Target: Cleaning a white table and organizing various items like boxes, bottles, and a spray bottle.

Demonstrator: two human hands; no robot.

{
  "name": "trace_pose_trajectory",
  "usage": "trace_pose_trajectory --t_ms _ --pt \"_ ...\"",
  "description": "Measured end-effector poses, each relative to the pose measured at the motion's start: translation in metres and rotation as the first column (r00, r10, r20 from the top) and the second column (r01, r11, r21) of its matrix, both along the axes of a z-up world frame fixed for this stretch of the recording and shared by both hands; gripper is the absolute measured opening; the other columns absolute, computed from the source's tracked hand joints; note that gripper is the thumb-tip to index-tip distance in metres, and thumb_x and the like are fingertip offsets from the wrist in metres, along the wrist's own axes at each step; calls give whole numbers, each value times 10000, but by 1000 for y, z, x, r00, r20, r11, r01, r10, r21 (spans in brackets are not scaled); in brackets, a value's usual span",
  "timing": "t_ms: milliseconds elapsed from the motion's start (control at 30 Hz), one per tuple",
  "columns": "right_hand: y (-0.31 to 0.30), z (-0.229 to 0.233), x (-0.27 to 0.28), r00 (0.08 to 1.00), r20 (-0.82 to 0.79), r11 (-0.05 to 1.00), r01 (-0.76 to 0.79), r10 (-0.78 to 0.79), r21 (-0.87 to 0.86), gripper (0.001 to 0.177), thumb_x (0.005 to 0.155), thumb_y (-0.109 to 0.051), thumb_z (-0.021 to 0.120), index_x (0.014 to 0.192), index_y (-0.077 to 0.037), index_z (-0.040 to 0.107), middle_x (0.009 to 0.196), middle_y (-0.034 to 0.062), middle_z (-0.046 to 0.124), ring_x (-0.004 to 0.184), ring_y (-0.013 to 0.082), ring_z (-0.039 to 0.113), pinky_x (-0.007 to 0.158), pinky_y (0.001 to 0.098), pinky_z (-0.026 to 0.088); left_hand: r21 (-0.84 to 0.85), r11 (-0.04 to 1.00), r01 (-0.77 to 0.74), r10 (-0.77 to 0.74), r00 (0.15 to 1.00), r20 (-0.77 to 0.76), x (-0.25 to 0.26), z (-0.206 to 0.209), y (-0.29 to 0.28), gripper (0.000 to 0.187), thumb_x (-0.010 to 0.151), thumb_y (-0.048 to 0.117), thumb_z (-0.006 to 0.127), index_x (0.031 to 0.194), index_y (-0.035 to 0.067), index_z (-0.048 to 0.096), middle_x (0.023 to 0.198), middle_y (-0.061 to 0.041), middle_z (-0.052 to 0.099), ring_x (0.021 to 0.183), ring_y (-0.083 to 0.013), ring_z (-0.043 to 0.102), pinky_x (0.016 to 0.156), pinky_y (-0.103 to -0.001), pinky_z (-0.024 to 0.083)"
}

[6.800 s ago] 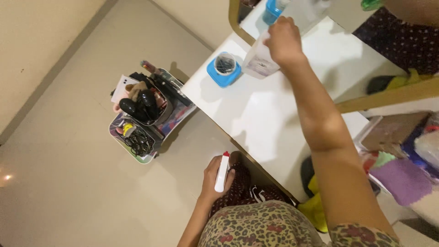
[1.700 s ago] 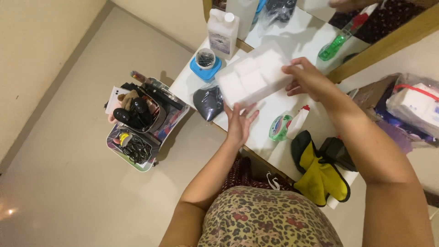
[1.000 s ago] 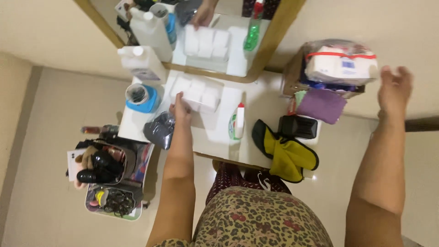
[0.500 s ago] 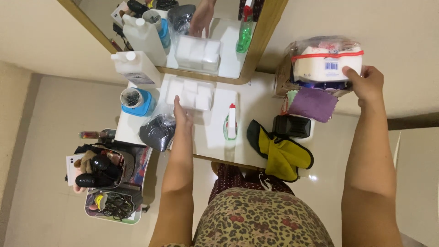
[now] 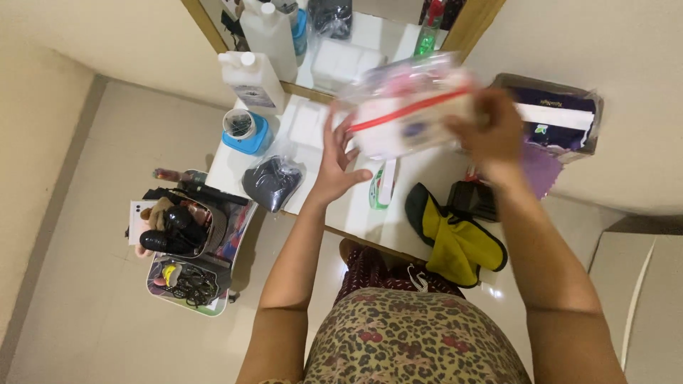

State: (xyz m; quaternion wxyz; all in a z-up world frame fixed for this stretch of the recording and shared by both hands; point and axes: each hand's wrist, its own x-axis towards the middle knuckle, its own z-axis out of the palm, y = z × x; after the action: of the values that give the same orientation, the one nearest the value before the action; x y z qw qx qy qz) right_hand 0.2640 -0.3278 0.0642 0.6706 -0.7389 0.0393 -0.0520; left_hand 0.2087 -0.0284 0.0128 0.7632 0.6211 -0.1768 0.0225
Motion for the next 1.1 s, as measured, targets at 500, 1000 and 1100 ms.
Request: trace_pose_trajectory --t_ms 500,1000,1100 --pt "-183 -119 30 858 243 887 405 -452 221 212 1092 -48 679 1297 -80 635 1104 41 666 966 151 694 739 283 530 261 632 -730 750 493 -441 67 -166 104 932 853 106 857 1569 243 276 1332 -193 523 997 -220 606 738 -354 550" --pt "-194 -124 46 938 216 433 320 -273 -843 325 878 -195 878 1130 -16 777 996 189 729 1031 429 586 839 565 469 133 529 -838 784 422 -455 50 -188 87 1030 841 172 837 1583 145 123 1487 -155 335 1251 -258 504 924 -399 517" --pt "-198 -129 56 920 193 438 338 -341 -833 258 840 -193 876 1035 -51 786 862 127 749 938 371 616 894 548 447 246 478 -843 841 359 -405 33 -190 82 991 871 160 837 1589 127 155 1506 -171 352 1262 -268 486 1004 -389 473"
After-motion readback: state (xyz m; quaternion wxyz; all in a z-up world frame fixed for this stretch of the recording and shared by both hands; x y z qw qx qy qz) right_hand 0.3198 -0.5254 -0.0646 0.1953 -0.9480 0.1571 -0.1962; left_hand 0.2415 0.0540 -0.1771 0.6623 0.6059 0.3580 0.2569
